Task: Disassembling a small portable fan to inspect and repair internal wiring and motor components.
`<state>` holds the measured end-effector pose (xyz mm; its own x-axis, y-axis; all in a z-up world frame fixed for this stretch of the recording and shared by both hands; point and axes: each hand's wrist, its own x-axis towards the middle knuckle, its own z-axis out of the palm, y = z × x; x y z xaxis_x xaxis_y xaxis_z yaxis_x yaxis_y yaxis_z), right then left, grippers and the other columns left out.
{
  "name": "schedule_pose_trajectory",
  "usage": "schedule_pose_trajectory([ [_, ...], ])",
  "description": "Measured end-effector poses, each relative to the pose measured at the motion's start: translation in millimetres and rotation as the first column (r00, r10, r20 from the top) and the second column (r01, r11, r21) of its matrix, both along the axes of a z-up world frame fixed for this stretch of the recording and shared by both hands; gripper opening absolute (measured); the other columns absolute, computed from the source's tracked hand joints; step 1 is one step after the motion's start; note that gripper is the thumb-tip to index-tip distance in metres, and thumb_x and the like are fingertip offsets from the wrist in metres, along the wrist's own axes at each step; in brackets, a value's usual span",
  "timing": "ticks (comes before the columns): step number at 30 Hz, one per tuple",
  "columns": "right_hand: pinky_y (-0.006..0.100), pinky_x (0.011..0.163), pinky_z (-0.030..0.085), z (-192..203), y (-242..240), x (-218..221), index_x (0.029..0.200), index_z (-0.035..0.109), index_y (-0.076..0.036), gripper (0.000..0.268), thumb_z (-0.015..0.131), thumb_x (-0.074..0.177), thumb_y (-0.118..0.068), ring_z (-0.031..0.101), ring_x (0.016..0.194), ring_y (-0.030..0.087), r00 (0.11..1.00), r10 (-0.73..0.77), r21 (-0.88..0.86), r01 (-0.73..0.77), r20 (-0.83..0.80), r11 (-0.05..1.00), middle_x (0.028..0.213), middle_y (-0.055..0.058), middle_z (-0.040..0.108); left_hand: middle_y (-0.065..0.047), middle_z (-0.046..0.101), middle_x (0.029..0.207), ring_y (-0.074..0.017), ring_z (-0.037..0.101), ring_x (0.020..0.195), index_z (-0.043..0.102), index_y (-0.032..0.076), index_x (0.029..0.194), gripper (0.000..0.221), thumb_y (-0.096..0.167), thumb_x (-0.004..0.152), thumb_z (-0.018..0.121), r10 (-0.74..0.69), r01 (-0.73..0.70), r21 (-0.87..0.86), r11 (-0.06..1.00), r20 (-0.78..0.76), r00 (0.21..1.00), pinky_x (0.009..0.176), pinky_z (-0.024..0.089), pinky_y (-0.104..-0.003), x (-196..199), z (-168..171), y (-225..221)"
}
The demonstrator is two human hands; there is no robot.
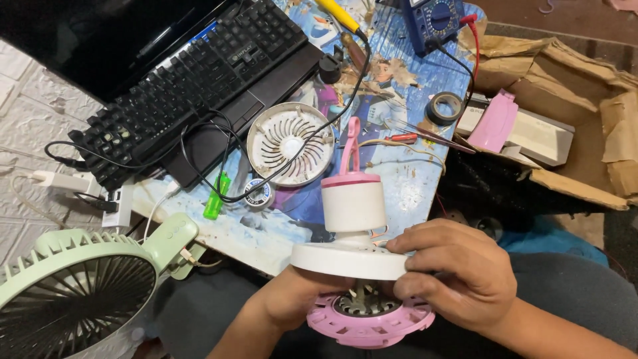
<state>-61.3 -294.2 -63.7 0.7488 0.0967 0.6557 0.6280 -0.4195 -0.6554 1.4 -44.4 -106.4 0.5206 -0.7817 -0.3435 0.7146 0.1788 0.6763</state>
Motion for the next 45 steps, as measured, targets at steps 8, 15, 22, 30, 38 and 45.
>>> schedule_pose_trajectory([
  [8, 0.038, 0.081, 0.070, 6, -4, 1, 0.096, 0.071, -0.009, 0.021, 0.080, 0.095, -0.028, 0.088, 0.089, 0.028, 0.999, 0.025, -0.023, -0.026, -0.035, 0.999, 0.102, 0.015, 0.085, -0.005, 0.068, 0.135, -0.0176, 0.062, 0.127, 0.065, 0.004, 0.139, 0.051, 0.033, 0.101, 0.083, -0.052, 0.066, -0.116, 0.991, 0.118, 0.992, 0.115, 0.050, -0.038, 4, 28, -16],
  [15, 0.041, 0.089, 0.070, 5, -12, 3, 0.096, 0.075, -0.005, 0.016, 0.079, 0.094, -0.021, 0.087, 0.096, 0.031, 0.985, 0.079, 0.073, -0.068, -0.156, 0.995, 0.109, 0.019, 0.086, -0.008, 0.072, 0.122, -0.0189, 0.067, 0.115, 0.068, 0.003, 0.133, 0.046, 0.036, 0.103, 0.080, -0.059, 0.066, -0.094, 0.993, 0.072, 0.996, 0.105, 0.055, -0.038, 1, 30, -21],
  [22, 0.032, 0.082, 0.063, 1, -16, 8, 0.086, 0.077, -0.009, 0.020, 0.072, 0.102, -0.021, 0.083, 0.086, 0.020, 0.951, -0.036, 0.078, 0.063, -0.306, 0.995, 0.100, 0.011, 0.087, -0.014, 0.076, 0.113, -0.0232, 0.073, 0.105, 0.070, -0.002, 0.132, 0.049, 0.038, 0.104, 0.077, -0.071, 0.073, -0.065, 0.995, 0.030, 0.997, 0.099, 0.061, -0.040, 0, 33, -23],
  [30, 0.034, 0.082, 0.064, -18, -21, 26, 0.160, 0.053, -0.015, 0.085, 0.089, 0.083, -0.019, 0.078, 0.090, 0.018, 0.566, 0.101, 0.257, 0.204, -0.818, 0.945, 0.124, 0.011, 0.081, -0.023, 0.083, 0.100, -0.0296, 0.082, 0.090, 0.072, -0.008, 0.131, 0.056, 0.041, 0.105, 0.073, -0.090, 0.089, -0.018, 0.996, -0.056, 0.994, 0.090, 0.070, -0.044, -4, 34, -28],
  [38, 0.038, 0.084, 0.066, -27, -38, 26, 0.171, 0.044, -0.010, 0.097, 0.077, 0.089, -0.051, 0.085, 0.097, 0.024, 0.578, 0.383, 0.466, -0.005, -0.720, 0.885, 0.133, 0.016, 0.073, -0.020, 0.084, 0.100, -0.0276, 0.082, 0.093, 0.077, -0.009, 0.127, 0.056, 0.042, 0.105, 0.072, -0.109, 0.109, 0.033, 0.994, -0.006, 0.994, 0.092, 0.069, -0.042, -4, 30, -27],
  [45, 0.037, 0.083, 0.067, -7, -60, 34, 0.147, 0.072, 0.003, 0.046, 0.060, 0.107, -0.017, 0.082, 0.093, 0.025, 0.638, 0.087, 0.323, 0.263, -0.765, 0.909, 0.125, 0.020, 0.085, -0.036, 0.079, 0.118, -0.0364, 0.084, 0.100, 0.054, -0.003, 0.162, 0.081, 0.040, 0.098, 0.080, -0.085, 0.037, -0.153, 0.987, -0.316, 0.945, 0.099, 0.070, -0.051, -5, 14, -7],
])
